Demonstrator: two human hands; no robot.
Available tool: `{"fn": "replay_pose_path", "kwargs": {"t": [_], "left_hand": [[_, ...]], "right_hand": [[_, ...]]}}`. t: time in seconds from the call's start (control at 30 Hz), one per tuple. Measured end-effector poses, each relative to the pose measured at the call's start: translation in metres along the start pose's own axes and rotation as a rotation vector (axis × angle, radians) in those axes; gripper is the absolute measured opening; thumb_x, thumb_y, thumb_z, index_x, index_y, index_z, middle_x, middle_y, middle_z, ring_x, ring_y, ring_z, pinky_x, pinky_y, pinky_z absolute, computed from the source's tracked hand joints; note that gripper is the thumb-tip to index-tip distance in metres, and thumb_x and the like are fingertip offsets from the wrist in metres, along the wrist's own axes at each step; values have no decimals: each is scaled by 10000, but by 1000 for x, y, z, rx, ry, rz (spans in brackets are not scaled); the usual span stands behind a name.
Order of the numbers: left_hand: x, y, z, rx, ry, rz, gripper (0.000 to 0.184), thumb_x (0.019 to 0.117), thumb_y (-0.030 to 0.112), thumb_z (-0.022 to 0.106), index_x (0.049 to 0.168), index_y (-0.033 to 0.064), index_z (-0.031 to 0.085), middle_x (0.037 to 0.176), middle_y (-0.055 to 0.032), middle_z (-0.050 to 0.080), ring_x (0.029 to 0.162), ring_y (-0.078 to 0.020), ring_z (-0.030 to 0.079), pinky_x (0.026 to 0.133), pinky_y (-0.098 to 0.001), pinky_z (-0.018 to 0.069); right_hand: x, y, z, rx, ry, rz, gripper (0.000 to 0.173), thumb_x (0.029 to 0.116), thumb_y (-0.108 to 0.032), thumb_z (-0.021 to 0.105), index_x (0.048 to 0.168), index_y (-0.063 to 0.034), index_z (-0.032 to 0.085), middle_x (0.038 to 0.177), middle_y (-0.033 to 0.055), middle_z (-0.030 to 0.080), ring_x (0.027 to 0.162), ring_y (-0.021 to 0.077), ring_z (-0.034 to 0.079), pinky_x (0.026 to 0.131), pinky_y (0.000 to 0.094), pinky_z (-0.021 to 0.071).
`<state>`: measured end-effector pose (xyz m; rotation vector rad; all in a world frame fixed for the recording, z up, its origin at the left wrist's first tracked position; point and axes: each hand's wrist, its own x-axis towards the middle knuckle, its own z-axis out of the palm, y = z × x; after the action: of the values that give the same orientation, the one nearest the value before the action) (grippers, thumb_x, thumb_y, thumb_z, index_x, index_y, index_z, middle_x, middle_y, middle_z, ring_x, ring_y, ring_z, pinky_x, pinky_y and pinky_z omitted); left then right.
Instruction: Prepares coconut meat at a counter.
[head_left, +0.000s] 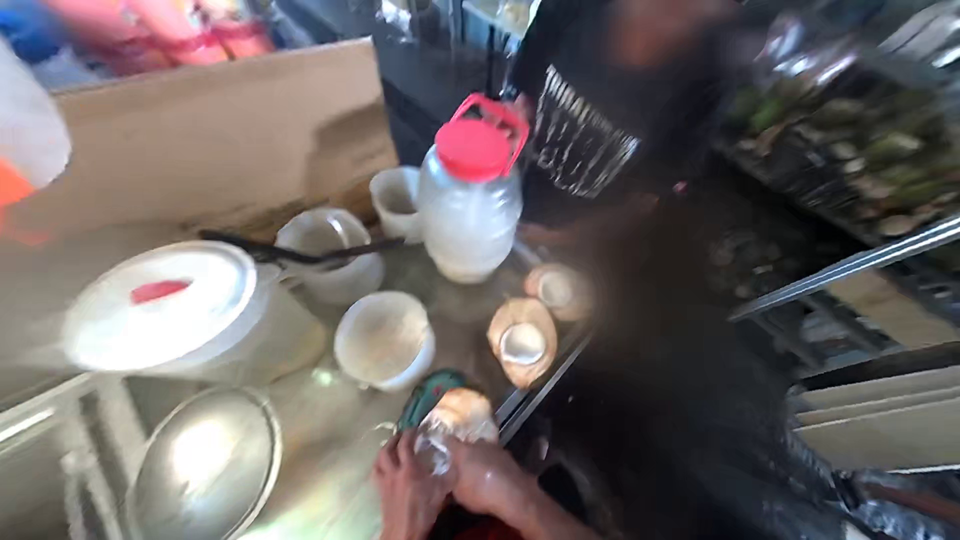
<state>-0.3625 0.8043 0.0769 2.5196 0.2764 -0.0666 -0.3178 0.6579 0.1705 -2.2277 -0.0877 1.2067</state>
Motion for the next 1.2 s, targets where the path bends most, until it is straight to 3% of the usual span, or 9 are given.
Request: {"fn": "replay_pose_path", "kwargs": {"t": [0.1,0.23,0.4,0.5,0.63,0.77,0.9,1.07,1.2], "left_hand": [[3,2,-1,4,-13,-7,863,653,332,882,1400,44,563,1399,-378,465,1241,-620,450,981,-706,419],[2,3,-3,-21,43,90,553,856,211,674,1347,-21,574,1314,-387,508,1159,-631,487,925,-708,428],[13,1,-6,-69,24,163,790,695,380,817,1374,45,592,1363,-343,530,1236,-568,503,1010,-674,439],[10,-1,-15,-28,-129,71,952,643,496,885,1435,85,552,1430,-306,498,1304,-514,480,1074,-626,418],[22,-6,-22,-43,-251,-11,1107,622,696,824,1518,149,469,1490,-249,463,1332,-467,462,1061,-574,455],[33,-21,-33,-228,-380,-116,956,778,638,757,1499,78,470,1415,-237,533,1264,-381,564,1053,-548,486],[44,-26,-39,-314,-518,-169,724,896,506,716,1429,47,540,1296,-200,644,1190,-317,643,1040,-544,502],[53,-33,-46,-650,-619,-467,529,1024,482,555,1431,145,571,1234,-173,671,913,-283,721,735,-468,619],[36,-20,-70,-846,-648,-490,523,1054,450,490,1463,124,472,1185,-150,667,877,-252,710,677,-419,612]], "right_hand": [[5,-6,0,23,34,34,637,985,-219,600,1584,-188,385,1268,248,667,1179,453,642,950,678,512],[1,-23,15,-63,-18,47,501,998,-236,594,1470,-96,503,1237,256,676,1155,464,652,905,690,519],[-26,-14,-6,-290,-85,-128,342,950,-146,641,1288,-141,690,1232,192,703,1143,420,664,915,704,512],[-18,-12,-17,-204,-150,-63,459,1041,-188,540,1492,-105,519,1345,210,640,1196,373,646,1016,620,499],[2,22,-7,140,-47,172,497,1109,-380,407,1537,-134,345,918,154,640,583,234,611,554,411,554],[-3,49,-2,441,92,222,654,1038,-403,602,1511,-87,280,899,151,645,500,197,593,460,362,538],[12,67,7,637,99,134,1012,1003,-331,681,1646,-218,-92,984,162,642,536,222,631,432,371,551],[25,72,15,741,73,39,851,993,-316,678,1634,-208,129,1192,185,647,568,245,652,436,371,552],[11,74,-1,682,72,-77,884,957,-327,721,1633,-193,168,1184,166,655,511,213,622,427,360,557]]}}
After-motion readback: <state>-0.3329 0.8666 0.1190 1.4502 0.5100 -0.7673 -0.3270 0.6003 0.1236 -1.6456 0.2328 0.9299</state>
